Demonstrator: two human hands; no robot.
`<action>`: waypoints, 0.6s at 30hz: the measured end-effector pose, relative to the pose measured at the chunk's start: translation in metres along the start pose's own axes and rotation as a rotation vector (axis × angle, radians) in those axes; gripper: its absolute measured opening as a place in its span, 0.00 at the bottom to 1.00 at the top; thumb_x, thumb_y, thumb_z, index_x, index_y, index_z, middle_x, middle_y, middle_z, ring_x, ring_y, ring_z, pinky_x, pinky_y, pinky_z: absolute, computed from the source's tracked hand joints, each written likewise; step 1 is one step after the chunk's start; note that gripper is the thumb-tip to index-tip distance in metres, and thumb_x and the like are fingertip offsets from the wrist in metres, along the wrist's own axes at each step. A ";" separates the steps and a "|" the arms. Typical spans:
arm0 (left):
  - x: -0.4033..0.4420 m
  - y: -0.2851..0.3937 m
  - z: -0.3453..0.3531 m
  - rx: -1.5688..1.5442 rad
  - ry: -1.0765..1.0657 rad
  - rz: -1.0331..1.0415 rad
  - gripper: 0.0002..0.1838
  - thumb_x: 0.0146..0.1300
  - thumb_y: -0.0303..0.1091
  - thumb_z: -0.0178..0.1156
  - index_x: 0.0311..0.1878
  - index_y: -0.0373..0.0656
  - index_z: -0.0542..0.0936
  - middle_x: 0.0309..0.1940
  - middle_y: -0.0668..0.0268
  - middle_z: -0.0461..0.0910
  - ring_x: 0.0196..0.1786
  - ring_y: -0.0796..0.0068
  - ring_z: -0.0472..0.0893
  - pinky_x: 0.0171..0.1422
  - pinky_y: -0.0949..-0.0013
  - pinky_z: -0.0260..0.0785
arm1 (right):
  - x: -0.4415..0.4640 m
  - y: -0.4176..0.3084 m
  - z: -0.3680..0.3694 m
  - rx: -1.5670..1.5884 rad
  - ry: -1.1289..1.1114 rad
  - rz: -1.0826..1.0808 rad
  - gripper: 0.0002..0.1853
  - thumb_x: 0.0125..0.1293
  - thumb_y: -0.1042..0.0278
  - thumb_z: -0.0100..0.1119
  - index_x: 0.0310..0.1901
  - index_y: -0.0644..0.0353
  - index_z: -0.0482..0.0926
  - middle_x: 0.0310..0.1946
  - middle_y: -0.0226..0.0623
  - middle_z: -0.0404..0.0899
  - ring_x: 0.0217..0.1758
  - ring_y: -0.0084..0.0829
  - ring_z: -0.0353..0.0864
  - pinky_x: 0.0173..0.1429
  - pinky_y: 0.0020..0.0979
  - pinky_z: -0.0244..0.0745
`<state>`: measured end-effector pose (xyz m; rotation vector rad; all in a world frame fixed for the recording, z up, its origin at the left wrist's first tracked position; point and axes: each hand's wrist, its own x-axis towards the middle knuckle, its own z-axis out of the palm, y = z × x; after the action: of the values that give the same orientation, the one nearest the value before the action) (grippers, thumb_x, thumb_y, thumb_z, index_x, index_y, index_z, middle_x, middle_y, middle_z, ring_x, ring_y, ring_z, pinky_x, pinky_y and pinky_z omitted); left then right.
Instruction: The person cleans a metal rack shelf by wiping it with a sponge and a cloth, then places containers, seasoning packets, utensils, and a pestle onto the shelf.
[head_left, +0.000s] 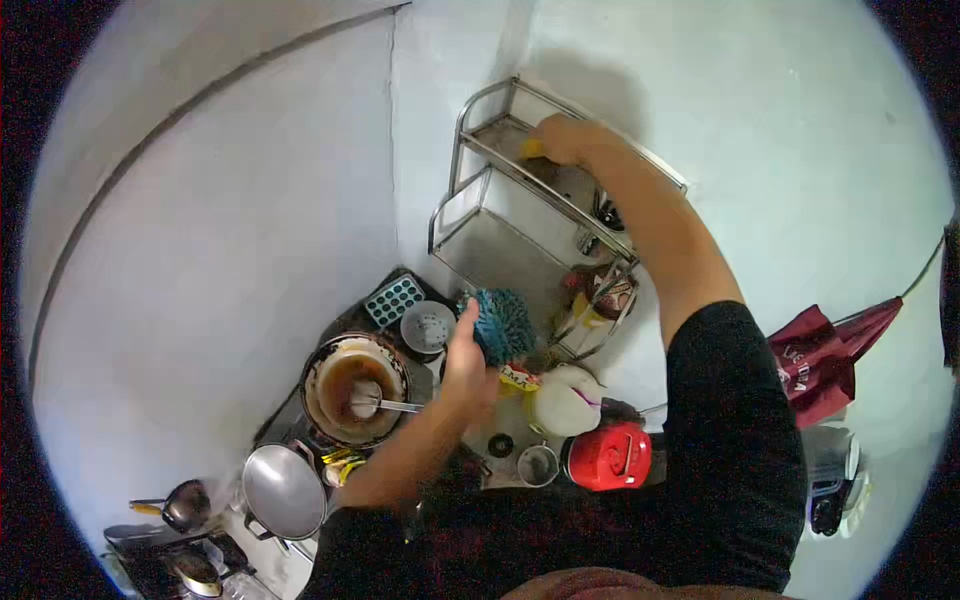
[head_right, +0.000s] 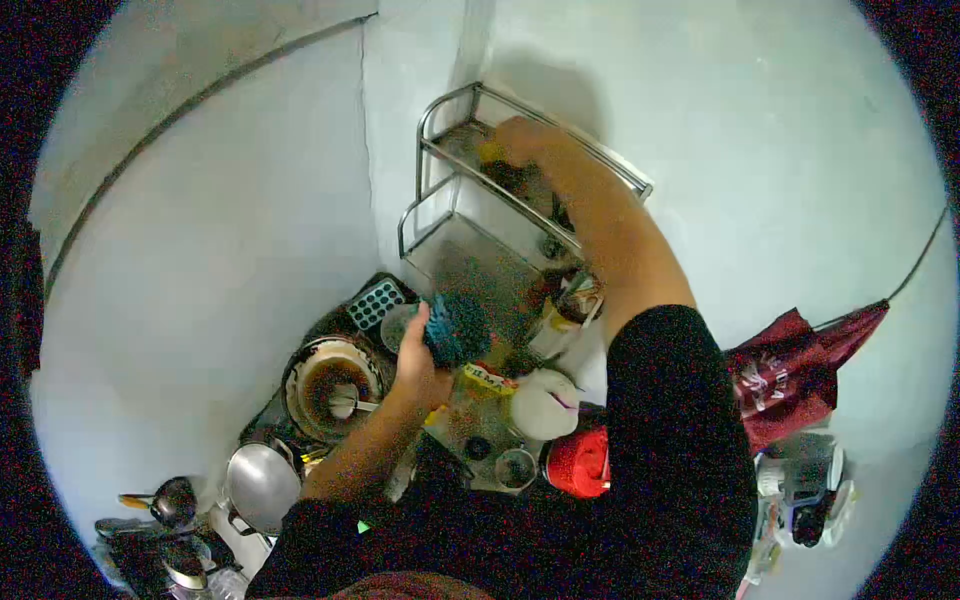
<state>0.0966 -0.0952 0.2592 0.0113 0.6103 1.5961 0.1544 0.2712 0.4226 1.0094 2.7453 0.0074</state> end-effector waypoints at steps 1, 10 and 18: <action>-0.001 0.000 0.000 -0.023 -0.016 -0.029 0.26 0.77 0.54 0.58 0.65 0.43 0.77 0.57 0.62 0.84 0.58 0.60 0.84 0.66 0.51 0.75 | -0.007 0.003 -0.003 -0.101 -0.063 0.007 0.16 0.63 0.68 0.57 0.51 0.56 0.85 0.47 0.53 0.86 0.53 0.55 0.85 0.56 0.51 0.79; -0.004 -0.001 0.002 -0.027 -0.126 -0.123 0.25 0.76 0.54 0.58 0.63 0.43 0.78 0.57 0.61 0.85 0.57 0.59 0.86 0.64 0.51 0.78 | -0.056 0.001 -0.006 -0.238 -0.071 -0.094 0.17 0.66 0.55 0.57 0.44 0.60 0.86 0.41 0.54 0.87 0.44 0.53 0.88 0.48 0.51 0.81; -0.009 -0.016 0.012 -0.015 -0.124 -0.145 0.27 0.76 0.57 0.56 0.62 0.43 0.79 0.54 0.61 0.86 0.54 0.58 0.87 0.59 0.49 0.81 | -0.030 0.024 0.019 0.198 -0.487 0.083 0.14 0.65 0.63 0.62 0.40 0.68 0.84 0.36 0.50 0.87 0.36 0.42 0.88 0.39 0.48 0.82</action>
<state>0.1172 -0.0993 0.2664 0.0530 0.4919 1.4479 0.1959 0.2688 0.4115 1.0119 2.2900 -0.4440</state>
